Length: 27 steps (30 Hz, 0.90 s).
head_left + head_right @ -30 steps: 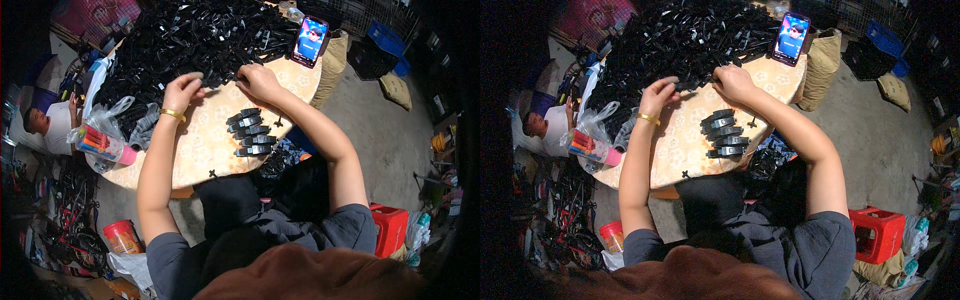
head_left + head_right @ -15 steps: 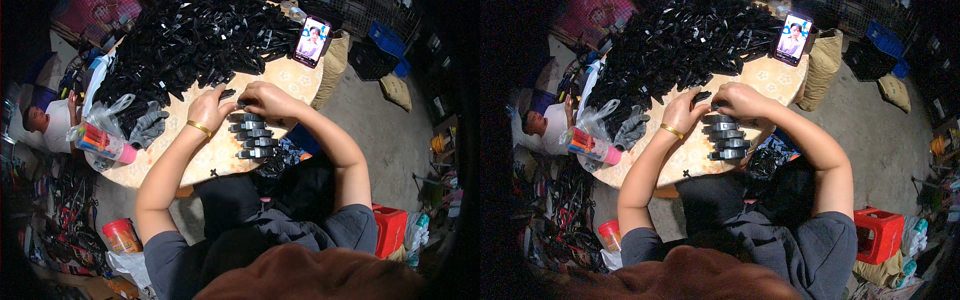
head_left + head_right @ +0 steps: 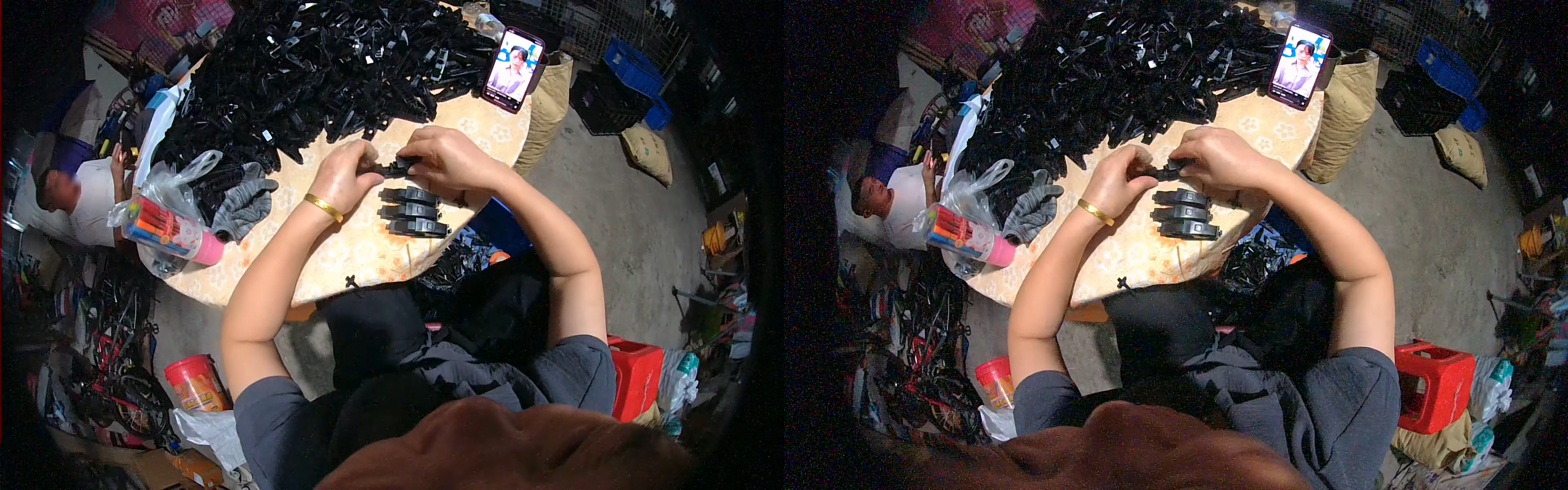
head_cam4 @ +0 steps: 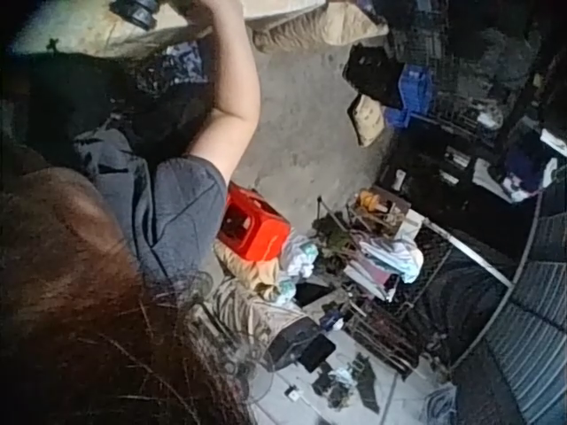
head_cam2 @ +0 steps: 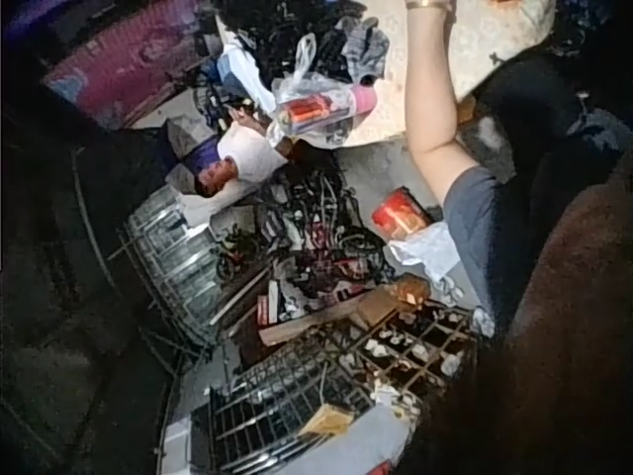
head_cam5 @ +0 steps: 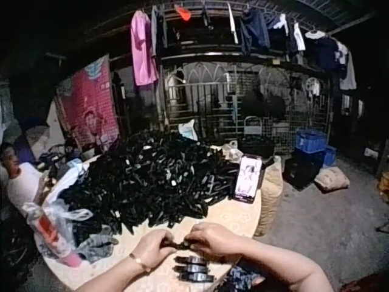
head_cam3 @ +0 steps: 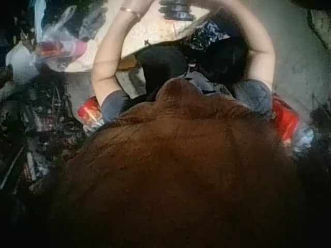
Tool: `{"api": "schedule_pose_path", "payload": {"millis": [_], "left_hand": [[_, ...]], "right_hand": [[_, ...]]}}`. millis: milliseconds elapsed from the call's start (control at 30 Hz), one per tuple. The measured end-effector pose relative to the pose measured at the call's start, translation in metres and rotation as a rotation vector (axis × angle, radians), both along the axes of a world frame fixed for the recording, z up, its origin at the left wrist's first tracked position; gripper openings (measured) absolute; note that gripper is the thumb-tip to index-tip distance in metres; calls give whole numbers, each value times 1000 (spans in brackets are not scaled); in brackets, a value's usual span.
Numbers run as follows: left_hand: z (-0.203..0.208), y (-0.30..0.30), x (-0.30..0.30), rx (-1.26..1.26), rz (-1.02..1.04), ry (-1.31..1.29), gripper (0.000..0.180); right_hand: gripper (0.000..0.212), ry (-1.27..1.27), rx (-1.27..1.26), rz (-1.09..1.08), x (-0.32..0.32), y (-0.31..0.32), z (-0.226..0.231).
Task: The person assembles plastic components by picking pieces from a pile, snapping them together by hand, and stacking the assembled parts on the table.
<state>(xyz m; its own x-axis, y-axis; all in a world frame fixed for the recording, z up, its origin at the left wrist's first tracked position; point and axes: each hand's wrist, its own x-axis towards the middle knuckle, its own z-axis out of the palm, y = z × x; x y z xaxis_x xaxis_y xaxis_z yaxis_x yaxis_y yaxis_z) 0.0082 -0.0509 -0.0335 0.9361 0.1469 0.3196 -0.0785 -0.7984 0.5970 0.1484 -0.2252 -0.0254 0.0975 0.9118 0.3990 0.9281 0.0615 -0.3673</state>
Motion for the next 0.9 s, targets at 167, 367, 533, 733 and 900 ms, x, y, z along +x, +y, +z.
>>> {"api": "schedule_pose_path", "payload": {"millis": [167, 367, 533, 733, 900], "left_hand": [[5, 1, 0, 21, 58, 37, 19], [-3, 7, 3, 54, -38, 23, 21], [8, 2, 4, -51, -128, 93, 20], [3, 29, 21, 125, 147, -166, 19], [-20, 55, 29, 341, 227, -178, 44]], "right_hand": [[28, -45, -95, -55, 0, -1, 7], [26, 84, 20, 86, -8, 9, -4], [22, 120, -31, 110, -3, 9, -5], [23, 13, 164, -11, 17, 37, -14], [32, -331, 146, -213, 23, 55, -31]]}}
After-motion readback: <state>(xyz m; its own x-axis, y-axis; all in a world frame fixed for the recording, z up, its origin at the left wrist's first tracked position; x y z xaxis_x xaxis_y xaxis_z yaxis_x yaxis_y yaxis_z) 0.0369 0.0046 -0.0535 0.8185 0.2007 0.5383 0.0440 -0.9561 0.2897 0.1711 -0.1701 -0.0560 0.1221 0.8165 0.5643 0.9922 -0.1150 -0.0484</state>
